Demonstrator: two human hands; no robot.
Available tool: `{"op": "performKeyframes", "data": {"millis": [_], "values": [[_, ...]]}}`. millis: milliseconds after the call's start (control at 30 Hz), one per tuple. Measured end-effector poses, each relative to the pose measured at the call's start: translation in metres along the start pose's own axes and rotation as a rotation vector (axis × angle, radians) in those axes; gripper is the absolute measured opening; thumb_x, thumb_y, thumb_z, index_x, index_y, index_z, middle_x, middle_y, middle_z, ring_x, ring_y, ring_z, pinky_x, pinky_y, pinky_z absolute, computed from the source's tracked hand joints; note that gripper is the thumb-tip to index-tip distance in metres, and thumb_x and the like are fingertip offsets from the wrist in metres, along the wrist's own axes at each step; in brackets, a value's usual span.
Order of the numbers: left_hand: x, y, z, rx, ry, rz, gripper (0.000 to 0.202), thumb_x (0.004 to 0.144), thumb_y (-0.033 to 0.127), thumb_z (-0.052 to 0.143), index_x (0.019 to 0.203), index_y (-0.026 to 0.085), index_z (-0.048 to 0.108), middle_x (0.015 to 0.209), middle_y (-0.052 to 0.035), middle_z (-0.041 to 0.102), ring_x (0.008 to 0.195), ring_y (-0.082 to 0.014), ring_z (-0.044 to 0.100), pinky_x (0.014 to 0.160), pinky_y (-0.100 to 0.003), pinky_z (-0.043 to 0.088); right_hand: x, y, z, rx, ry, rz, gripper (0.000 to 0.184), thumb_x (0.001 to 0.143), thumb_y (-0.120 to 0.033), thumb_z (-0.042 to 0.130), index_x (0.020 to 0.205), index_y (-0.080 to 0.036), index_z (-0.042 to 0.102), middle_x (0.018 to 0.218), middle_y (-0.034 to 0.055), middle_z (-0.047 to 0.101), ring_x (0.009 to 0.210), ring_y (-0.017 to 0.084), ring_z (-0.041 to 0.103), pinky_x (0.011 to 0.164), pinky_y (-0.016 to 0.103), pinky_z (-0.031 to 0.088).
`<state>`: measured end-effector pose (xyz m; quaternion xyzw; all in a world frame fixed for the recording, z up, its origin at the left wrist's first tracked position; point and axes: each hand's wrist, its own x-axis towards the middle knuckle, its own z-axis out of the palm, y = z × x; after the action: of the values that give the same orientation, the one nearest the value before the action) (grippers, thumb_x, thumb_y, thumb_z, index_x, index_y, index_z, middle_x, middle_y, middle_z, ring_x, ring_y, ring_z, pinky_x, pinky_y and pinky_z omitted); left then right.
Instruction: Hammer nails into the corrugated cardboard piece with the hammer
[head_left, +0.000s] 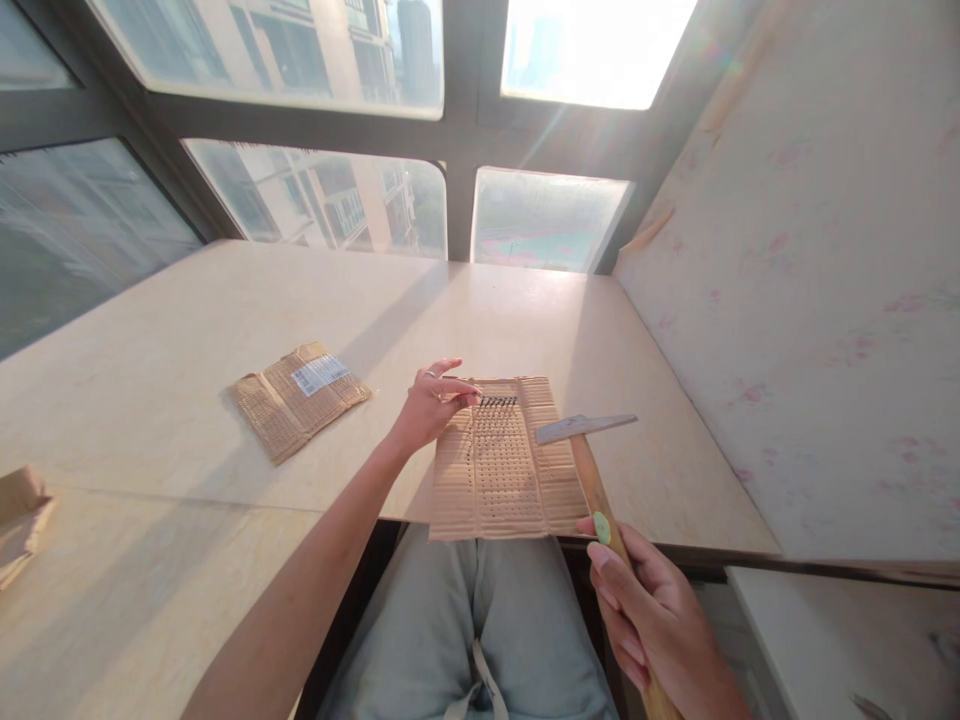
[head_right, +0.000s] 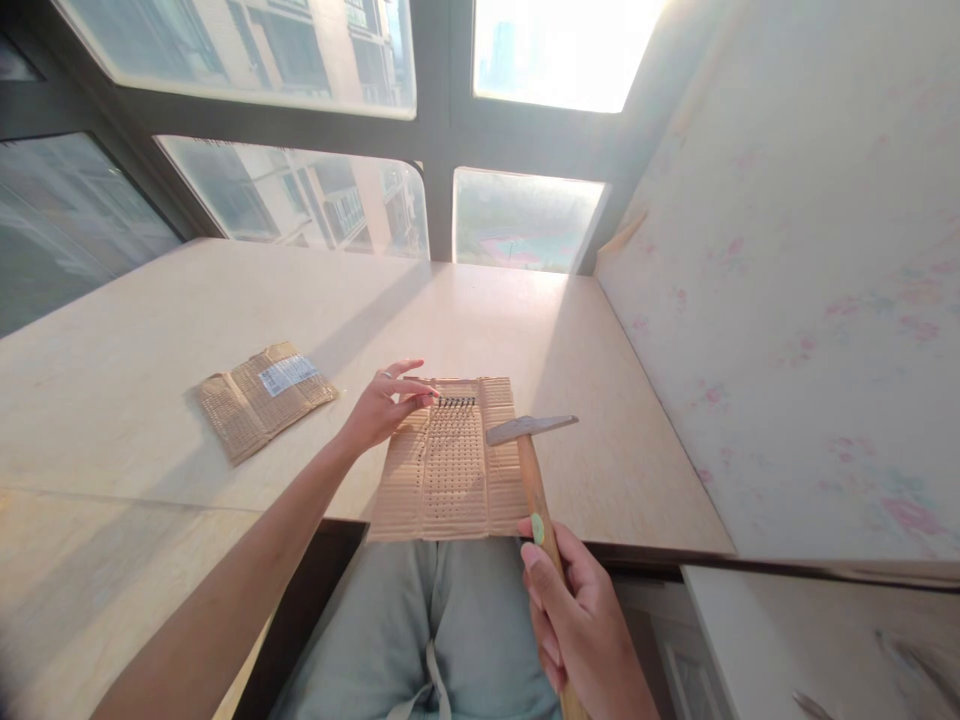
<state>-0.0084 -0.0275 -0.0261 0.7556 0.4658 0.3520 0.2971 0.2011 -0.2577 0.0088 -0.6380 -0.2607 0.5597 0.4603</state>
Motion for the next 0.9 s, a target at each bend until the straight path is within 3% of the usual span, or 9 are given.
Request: {"op": "performKeyframes", "data": {"millis": [167, 467, 700, 900], "values": [[-0.0001, -0.002, 0.0026, -0.007, -0.005, -0.025, 0.009, 0.08, 0.026, 0.071, 0.084, 0.03, 0.078, 0.132, -0.0069, 0.061, 0.133, -0.0304, 0.043, 0.108, -0.058, 0.032, -0.0002, -0.0013, -0.0002, 0.001, 0.005, 0.005, 0.056, 0.077, -0.058, 0.068, 0.115, -0.019, 0.056, 0.055, -0.0117, 0.04, 0.03, 0.001, 0.021, 0.023, 0.011, 0.028], [-0.0024, -0.0001, 0.0026, -0.176, -0.015, 0.004, 0.012, 0.08, 0.025, 0.067, 0.083, 0.023, 0.078, 0.119, -0.0108, 0.065, 0.113, -0.0231, 0.06, 0.096, -0.04, 0.049, 0.001, 0.0006, -0.0024, 0.003, -0.018, 0.013, 0.055, 0.079, -0.056, 0.067, 0.116, -0.018, 0.054, 0.054, -0.0121, 0.04, 0.03, 0.001, 0.023, 0.023, 0.011, 0.029], [-0.0037, -0.0023, 0.0046, -0.13, -0.005, 0.046, 0.013, 0.081, 0.024, 0.065, 0.083, 0.024, 0.078, 0.119, -0.0095, 0.066, 0.109, -0.0217, 0.061, 0.098, -0.041, 0.049, 0.0024, 0.0022, -0.0048, -0.009, -0.025, 0.011, 0.058, 0.077, -0.059, 0.067, 0.117, -0.019, 0.055, 0.055, -0.0116, 0.04, 0.029, 0.001, 0.024, 0.023, 0.012, 0.029], [-0.0042, -0.0019, 0.0017, -0.084, -0.008, 0.065, 0.013, 0.081, 0.026, 0.065, 0.083, 0.024, 0.077, 0.121, -0.0093, 0.067, 0.122, -0.0242, 0.054, 0.106, -0.047, 0.042, 0.0035, -0.0043, -0.0079, -0.052, -0.031, 0.005, 0.061, 0.077, -0.06, 0.067, 0.119, -0.019, 0.054, 0.055, -0.0111, 0.04, 0.03, 0.002, 0.024, 0.022, 0.012, 0.029]]}}
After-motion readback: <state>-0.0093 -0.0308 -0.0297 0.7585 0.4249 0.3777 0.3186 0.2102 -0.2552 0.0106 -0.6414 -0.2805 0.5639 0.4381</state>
